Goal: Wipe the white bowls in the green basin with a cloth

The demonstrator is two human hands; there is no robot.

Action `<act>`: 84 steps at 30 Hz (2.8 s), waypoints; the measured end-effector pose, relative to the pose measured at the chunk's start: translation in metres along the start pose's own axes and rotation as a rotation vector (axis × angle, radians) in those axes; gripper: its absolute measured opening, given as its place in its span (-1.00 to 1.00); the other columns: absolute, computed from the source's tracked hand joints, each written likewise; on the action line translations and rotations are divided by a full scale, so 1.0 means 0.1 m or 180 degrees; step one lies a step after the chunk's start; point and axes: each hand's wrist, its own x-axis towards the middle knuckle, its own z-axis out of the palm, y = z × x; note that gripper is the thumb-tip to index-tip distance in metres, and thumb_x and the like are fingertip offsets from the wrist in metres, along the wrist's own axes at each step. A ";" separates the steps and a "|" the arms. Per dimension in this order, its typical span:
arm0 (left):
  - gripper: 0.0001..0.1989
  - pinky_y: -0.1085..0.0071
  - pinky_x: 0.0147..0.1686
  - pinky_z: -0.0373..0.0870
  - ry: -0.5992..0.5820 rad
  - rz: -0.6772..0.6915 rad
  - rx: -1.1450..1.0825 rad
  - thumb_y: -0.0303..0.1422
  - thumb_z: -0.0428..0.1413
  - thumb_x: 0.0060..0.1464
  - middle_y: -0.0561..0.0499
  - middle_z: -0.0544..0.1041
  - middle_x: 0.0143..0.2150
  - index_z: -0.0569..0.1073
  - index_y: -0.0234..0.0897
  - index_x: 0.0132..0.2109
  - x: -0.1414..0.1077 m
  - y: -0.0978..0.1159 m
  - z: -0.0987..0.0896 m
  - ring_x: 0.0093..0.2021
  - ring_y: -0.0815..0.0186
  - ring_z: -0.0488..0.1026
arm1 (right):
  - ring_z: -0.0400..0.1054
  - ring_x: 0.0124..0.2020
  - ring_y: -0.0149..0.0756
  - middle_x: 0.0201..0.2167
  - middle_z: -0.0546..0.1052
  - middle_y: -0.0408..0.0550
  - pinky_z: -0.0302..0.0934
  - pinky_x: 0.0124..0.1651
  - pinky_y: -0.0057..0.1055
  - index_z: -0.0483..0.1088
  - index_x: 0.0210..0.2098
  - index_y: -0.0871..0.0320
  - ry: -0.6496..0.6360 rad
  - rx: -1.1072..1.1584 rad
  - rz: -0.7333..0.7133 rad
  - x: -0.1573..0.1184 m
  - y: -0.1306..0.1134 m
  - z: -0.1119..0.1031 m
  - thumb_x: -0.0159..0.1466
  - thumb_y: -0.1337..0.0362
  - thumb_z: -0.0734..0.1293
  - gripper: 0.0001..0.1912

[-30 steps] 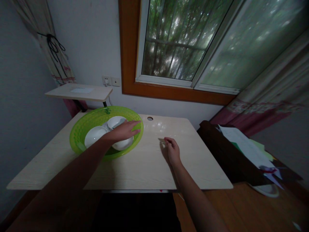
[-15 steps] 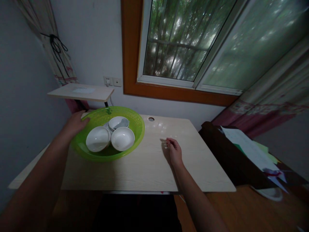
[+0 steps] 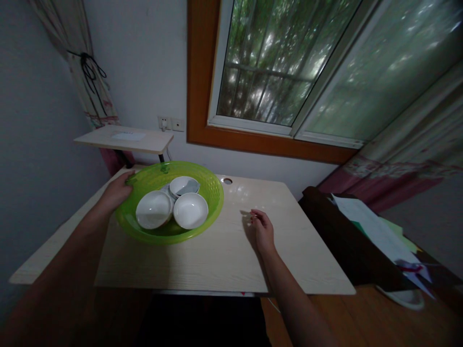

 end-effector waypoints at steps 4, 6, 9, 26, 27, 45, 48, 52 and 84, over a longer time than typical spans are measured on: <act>-0.24 0.15 0.23 0.59 0.0026 -0.0083 -0.0443 -0.42 0.16 0.12 -0.12 0.65 0.34 0.45 -0.26 0.49 -0.10 0.34 0.09 0.23 -0.01 0.63 | 0.54 -0.11 -0.06 -0.08 0.66 0.06 0.44 0.04 -0.07 0.63 -0.09 0.07 0.0013 -0.0082 -0.0380 0.07 -0.26 0.07 0.28 -0.01 0.47 -0.66; -0.30 0.15 0.26 0.57 0.0047 0.0104 -0.0440 -0.40 0.15 0.10 -0.09 0.70 0.27 0.52 -0.22 0.42 -0.13 0.50 0.14 0.25 -0.03 0.63 | 0.54 -0.06 -0.03 -0.07 0.65 0.07 0.44 0.07 -0.06 0.63 -0.09 0.06 -0.0136 -0.0205 -0.0739 0.15 -0.48 0.13 0.35 0.00 0.45 -0.69; -0.30 0.15 0.31 0.55 0.0001 0.0373 -0.0463 -0.42 0.14 0.08 -0.07 0.70 0.27 0.54 -0.18 0.39 -0.15 0.66 0.24 0.28 -0.01 0.62 | 0.52 -0.03 -0.02 -0.09 0.64 0.05 0.44 0.06 -0.08 0.65 -0.08 0.03 -0.0484 -0.0641 -0.1495 0.36 -0.83 0.24 0.43 0.10 0.39 -0.77; -0.46 0.06 0.62 0.15 -0.0566 0.2119 0.0366 -0.41 0.06 0.29 -0.18 0.56 0.45 0.62 -0.24 0.34 -0.02 1.16 0.59 0.58 0.04 0.32 | 0.64 -0.12 -0.12 -0.11 0.78 -0.02 0.38 0.01 -0.36 0.76 -0.15 0.07 -0.3171 -0.3087 -0.1759 1.12 -0.92 1.54 0.28 0.44 0.49 -0.77; -0.51 0.07 0.57 0.22 -0.0825 0.2256 0.0350 -0.35 0.06 0.34 -0.17 0.61 0.40 0.65 -0.21 0.31 -0.01 1.21 0.61 0.51 0.05 0.41 | 0.65 -0.12 -0.12 -0.12 0.79 -0.03 0.38 0.00 -0.37 0.77 -0.16 0.05 -0.3250 -0.3125 -0.1727 1.11 -0.89 1.55 0.28 0.43 0.51 -0.79; -0.66 0.21 0.02 0.54 -0.2539 0.1995 -0.0239 -0.06 0.33 0.07 -0.08 0.76 -0.21 0.70 -0.26 -0.21 0.21 1.24 0.98 -0.11 0.04 0.64 | 0.59 0.10 0.09 0.09 0.72 0.15 0.38 0.13 -0.23 0.75 0.06 0.06 -0.2877 -0.3778 -0.1986 1.06 -0.73 1.42 0.33 0.17 0.63 -0.68; -0.64 0.25 -0.02 0.51 -0.2571 0.1900 -0.0251 -0.09 0.26 0.16 -0.07 0.74 -0.23 0.70 -0.34 -0.19 0.20 1.21 0.99 -0.12 0.08 0.61 | 0.54 0.10 0.12 0.01 0.70 0.19 0.34 0.13 -0.18 0.77 -0.09 0.08 -0.2800 -0.4091 -0.2073 1.03 -0.81 1.39 0.36 0.13 0.59 -0.79; -0.61 0.23 0.00 0.49 -0.2583 0.1858 -0.0265 -0.08 0.22 0.26 -0.07 0.75 -0.17 0.72 -0.35 -0.13 0.19 1.20 0.98 -0.11 0.09 0.61 | 0.42 0.16 0.18 0.04 0.64 0.22 0.29 0.18 -0.10 0.74 -0.13 0.12 -0.2556 -0.4142 -0.2088 1.02 -0.90 1.34 0.39 0.15 0.53 -0.81; -0.46 0.26 -0.12 0.42 -0.2674 0.1701 -0.0511 0.19 0.33 0.05 -0.13 0.71 -0.16 0.66 -0.25 -0.23 0.30 1.11 1.10 -0.13 0.08 0.58 | 0.50 -0.27 -0.05 -0.28 0.62 0.05 0.09 -0.26 -0.35 0.33 -0.05 0.05 -0.0482 -0.2654 -0.1258 1.09 -1.03 1.31 0.56 0.04 0.22 -0.78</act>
